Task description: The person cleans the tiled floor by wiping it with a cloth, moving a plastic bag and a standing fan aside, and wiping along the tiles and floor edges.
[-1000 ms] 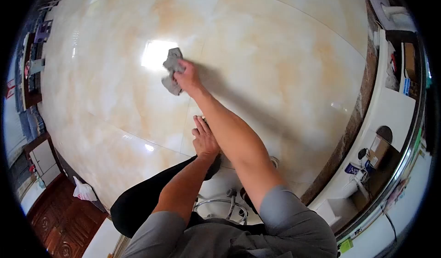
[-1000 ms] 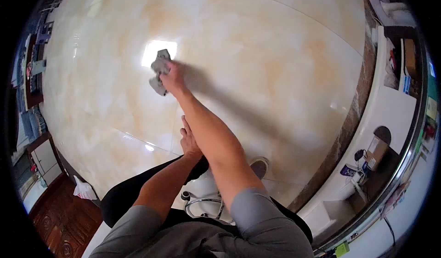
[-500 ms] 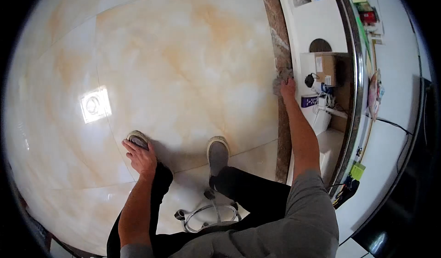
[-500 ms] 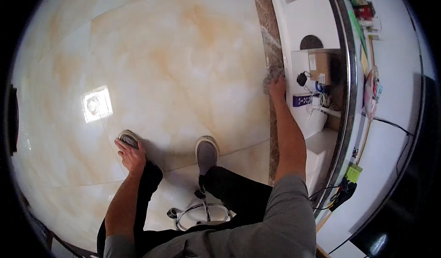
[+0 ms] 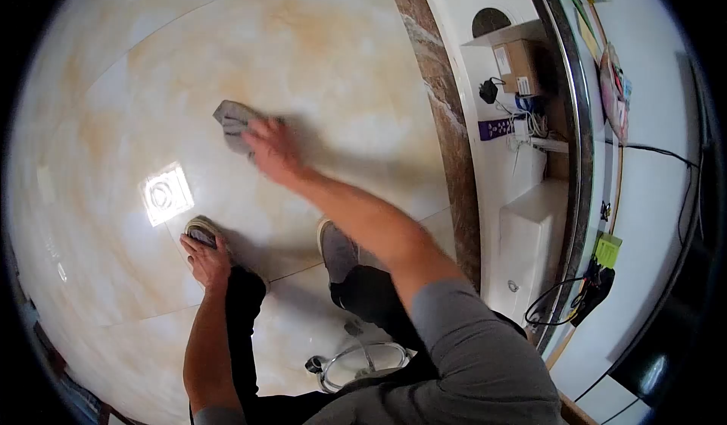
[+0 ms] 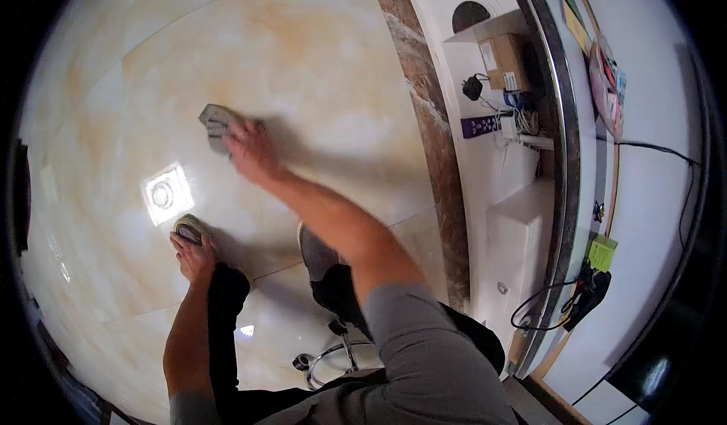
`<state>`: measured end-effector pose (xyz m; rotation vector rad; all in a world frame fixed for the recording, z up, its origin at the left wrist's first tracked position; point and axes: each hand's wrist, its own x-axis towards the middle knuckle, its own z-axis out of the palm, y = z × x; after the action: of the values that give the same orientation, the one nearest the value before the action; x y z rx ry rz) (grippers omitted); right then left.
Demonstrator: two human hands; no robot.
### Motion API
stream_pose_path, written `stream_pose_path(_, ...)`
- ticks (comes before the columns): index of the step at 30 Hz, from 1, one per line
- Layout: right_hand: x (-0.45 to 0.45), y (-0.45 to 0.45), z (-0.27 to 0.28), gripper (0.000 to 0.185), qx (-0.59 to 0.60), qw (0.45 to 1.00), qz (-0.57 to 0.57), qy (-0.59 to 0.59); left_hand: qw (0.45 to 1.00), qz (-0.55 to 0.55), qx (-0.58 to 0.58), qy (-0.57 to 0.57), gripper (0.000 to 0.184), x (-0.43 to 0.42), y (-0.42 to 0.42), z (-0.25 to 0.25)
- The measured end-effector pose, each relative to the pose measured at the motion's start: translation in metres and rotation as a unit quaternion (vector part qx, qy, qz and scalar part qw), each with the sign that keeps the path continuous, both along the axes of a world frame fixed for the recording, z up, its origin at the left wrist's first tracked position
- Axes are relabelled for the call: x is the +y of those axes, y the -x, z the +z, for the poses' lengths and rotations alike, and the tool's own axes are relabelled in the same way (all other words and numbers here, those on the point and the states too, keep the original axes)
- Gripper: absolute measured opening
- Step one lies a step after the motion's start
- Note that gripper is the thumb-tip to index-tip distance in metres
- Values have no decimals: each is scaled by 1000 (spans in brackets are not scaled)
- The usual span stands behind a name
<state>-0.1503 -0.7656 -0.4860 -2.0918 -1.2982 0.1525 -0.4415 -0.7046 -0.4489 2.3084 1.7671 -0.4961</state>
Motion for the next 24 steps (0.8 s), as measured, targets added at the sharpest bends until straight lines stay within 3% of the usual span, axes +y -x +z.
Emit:
stream_pose_path(1,-8,-26,5,39,-44,999,11,24,1000,-2,-10,-2,92,-4,1,2)
stream_pose_path(2,-27,-66,-12,46,-128,991,-12,-39,1000,-1,-6,4,92,-6,5,-1)
stream_pose_path(3,-47,-106,-5,45,-108,991,-81,-3,1000,-12,-18,-3,92,-3,8,-7)
stream_pose_path(4,-78,-152,3,41,-128,986,-86,64,999,-24,-32,-12,91,0,10,-12)
stream_pose_path(5,-113,-197,-5,42,-245,953,-99,150,999,-24,-27,-9,91,0,13,-14)
stream_pose_path(6,-153,-233,-8,46,-229,939,-109,233,998,-33,-43,-20,91,0,16,-15)
stream_pose_path(7,-197,-255,-13,46,-316,878,-94,347,997,-42,-56,-30,90,0,14,-12)
stream_pose_path(8,-241,-269,-24,41,-253,879,-126,385,999,-13,-42,-7,90,1,3,2)
stream_pose_path(9,-279,-266,-21,30,-264,872,-129,391,999,-14,-34,-2,90,0,2,-1)
stream_pose_path(10,-308,-251,-16,19,-279,866,-132,394,998,-12,-54,-5,89,1,6,-5)
stream_pose_path(12,-352,-212,-12,16,-318,858,-84,394,996,-19,-85,-20,88,3,16,-11)
stream_pose_path(14,-390,-166,1,29,-278,844,-50,457,995,-28,-95,-25,88,-1,21,-12)
stream_pose_path(16,-439,-114,2,22,-307,856,-50,413,993,-40,-109,-34,88,0,33,-23)
stream_pose_path(19,-507,-11,11,23,-223,878,-81,415,982,-27,-186,-35,92,-4,59,-28)
stream_pose_path(21,-524,50,18,25,-216,886,-105,396,980,-43,-166,100,100,-17,71,-4)
stream_pose_path(22,-531,79,23,28,-189,897,-111,384,980,-50,-164,96,100,-20,87,5)
stream_pose_path(24,-541,117,24,30,-157,905,-127,374,960,-19,-65,270,102,-24,117,18)
